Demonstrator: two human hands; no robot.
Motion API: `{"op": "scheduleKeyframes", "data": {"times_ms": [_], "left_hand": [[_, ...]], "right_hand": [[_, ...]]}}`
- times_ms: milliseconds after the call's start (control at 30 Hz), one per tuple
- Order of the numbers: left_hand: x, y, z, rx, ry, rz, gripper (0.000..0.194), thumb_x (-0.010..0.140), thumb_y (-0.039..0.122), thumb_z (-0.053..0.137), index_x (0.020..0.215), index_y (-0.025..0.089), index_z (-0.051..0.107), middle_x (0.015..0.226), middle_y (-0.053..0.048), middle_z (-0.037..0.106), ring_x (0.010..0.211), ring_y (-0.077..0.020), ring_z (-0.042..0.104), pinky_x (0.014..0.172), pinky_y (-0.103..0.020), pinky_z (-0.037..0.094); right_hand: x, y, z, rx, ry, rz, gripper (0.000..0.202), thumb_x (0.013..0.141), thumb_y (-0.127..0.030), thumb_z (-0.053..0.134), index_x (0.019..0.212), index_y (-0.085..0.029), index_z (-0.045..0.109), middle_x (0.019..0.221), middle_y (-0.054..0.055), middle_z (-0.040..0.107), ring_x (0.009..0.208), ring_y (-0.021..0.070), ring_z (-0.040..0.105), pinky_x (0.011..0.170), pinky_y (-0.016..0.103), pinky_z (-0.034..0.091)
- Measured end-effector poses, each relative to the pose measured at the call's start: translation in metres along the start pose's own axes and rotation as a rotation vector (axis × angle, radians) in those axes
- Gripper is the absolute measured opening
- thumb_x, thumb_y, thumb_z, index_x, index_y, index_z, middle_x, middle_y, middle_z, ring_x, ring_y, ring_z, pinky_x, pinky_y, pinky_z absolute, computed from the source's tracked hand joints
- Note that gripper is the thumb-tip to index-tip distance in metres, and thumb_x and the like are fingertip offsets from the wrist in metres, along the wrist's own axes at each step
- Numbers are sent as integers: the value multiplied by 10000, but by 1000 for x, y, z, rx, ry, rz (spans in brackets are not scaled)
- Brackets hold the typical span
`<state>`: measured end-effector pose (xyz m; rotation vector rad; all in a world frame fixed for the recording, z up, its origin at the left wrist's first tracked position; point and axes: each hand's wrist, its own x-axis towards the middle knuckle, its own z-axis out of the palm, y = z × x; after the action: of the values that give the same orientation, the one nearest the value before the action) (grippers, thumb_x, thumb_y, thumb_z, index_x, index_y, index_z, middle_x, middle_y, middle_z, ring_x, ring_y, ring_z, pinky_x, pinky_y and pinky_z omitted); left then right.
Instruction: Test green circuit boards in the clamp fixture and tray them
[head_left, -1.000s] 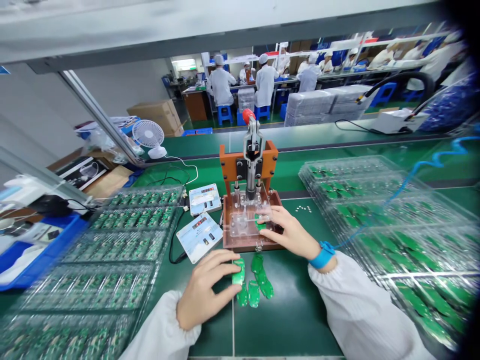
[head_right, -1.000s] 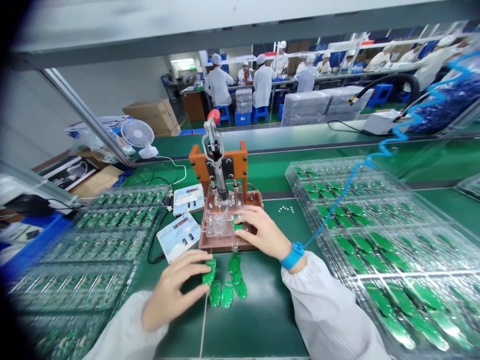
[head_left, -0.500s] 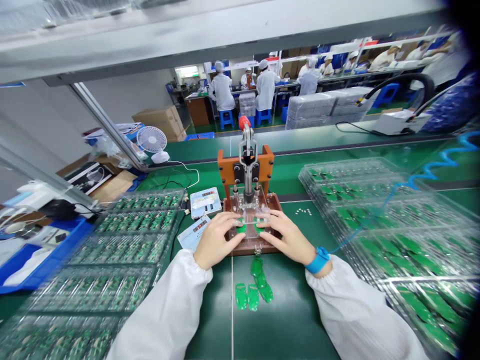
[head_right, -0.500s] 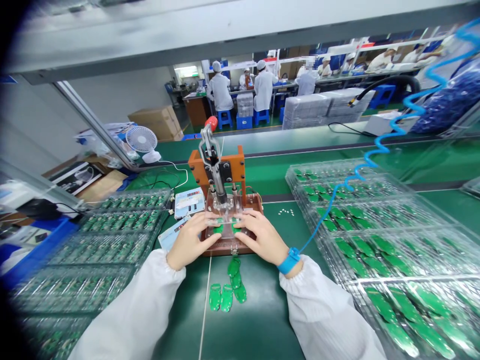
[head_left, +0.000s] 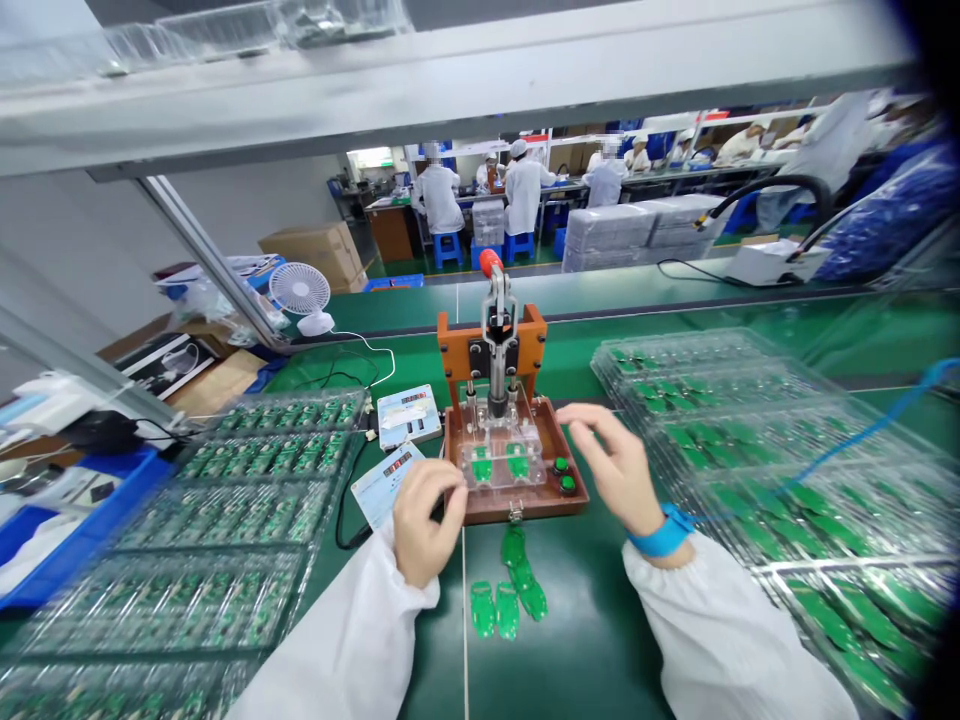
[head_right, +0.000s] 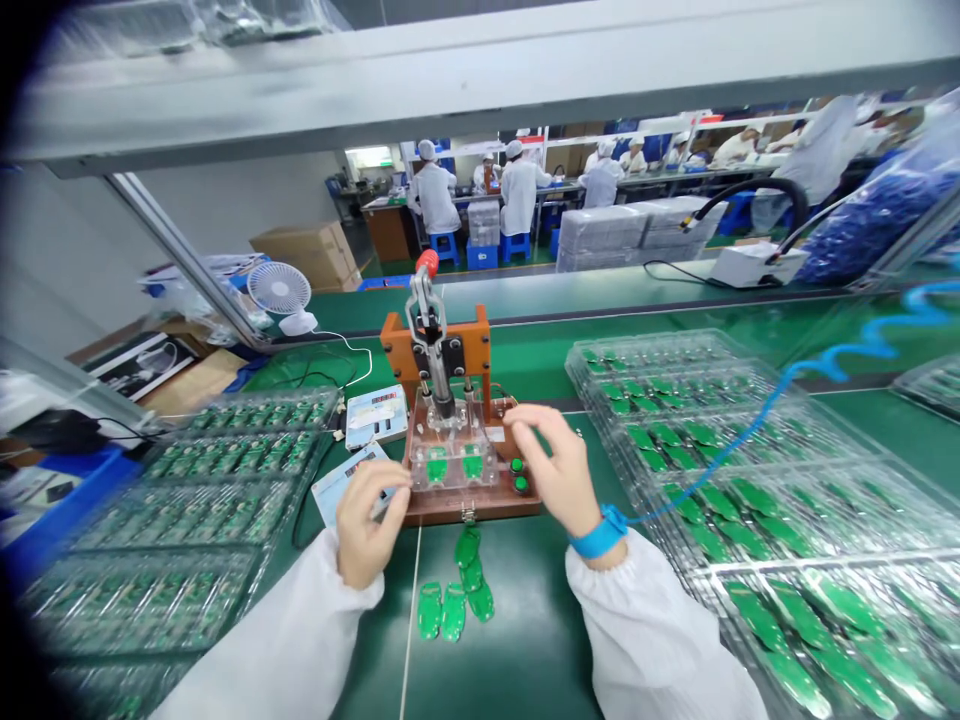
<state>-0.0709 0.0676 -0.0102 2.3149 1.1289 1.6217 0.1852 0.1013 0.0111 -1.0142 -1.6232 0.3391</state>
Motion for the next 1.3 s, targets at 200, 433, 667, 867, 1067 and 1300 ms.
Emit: {"op": "scheduleKeyframes", "data": {"times_ms": [200,433,667,867,1067,1300], "left_hand": [[-19,22,25,-73,-346,371,181,922,142,601,1091,151,666,1092,-104,748,1103,-256,681,1034,-453,547],[-30,12,33,-40,-459,364,200,947,202,583,1113,149,681,1285,-109,705,1303,-280,607,1146,-472,503],[-30,12,34,-47,-472,327,171,957,204,574,1086,170,682,1258,-88,713,1313,-270,600,1143,-456,502],[-32,11,36,-65,-456,318,142,967,210,569,1058,178,673,1219,-81,723,1310,-264,599,1158,-438,480],[-34,11,38,-79,-452,306,124,969,207,578,1052,183,667,1200,-63,724,1323,-250,582,1161,-424,466],[-33,12,39,-77,-456,292,127,963,190,585,1040,181,686,1191,-56,728,1302,-244,590,1138,-412,477]], "right_hand": [[91,-46,3,184,164,-43,254,1001,-367,602,1234,-266,620,1305,73,684,1255,226,634,1039,404,546],[200,-52,32,248,-172,147,540,963,-683,529,1123,-191,683,1067,100,782,1135,265,686,1130,494,468],[223,-84,32,398,-308,174,598,950,-708,545,1075,-152,728,926,74,774,831,164,716,764,295,601],[151,-141,2,246,-110,-241,319,1063,-411,511,1296,-260,667,1032,-10,733,926,144,708,870,314,596],[79,-139,-2,-6,-96,-430,415,1071,-207,469,1457,-336,549,1316,18,700,1204,209,665,1065,406,559],[45,-108,15,62,-60,-404,487,1015,-70,515,1414,-338,589,1391,7,671,1362,235,594,1178,460,510]]}}
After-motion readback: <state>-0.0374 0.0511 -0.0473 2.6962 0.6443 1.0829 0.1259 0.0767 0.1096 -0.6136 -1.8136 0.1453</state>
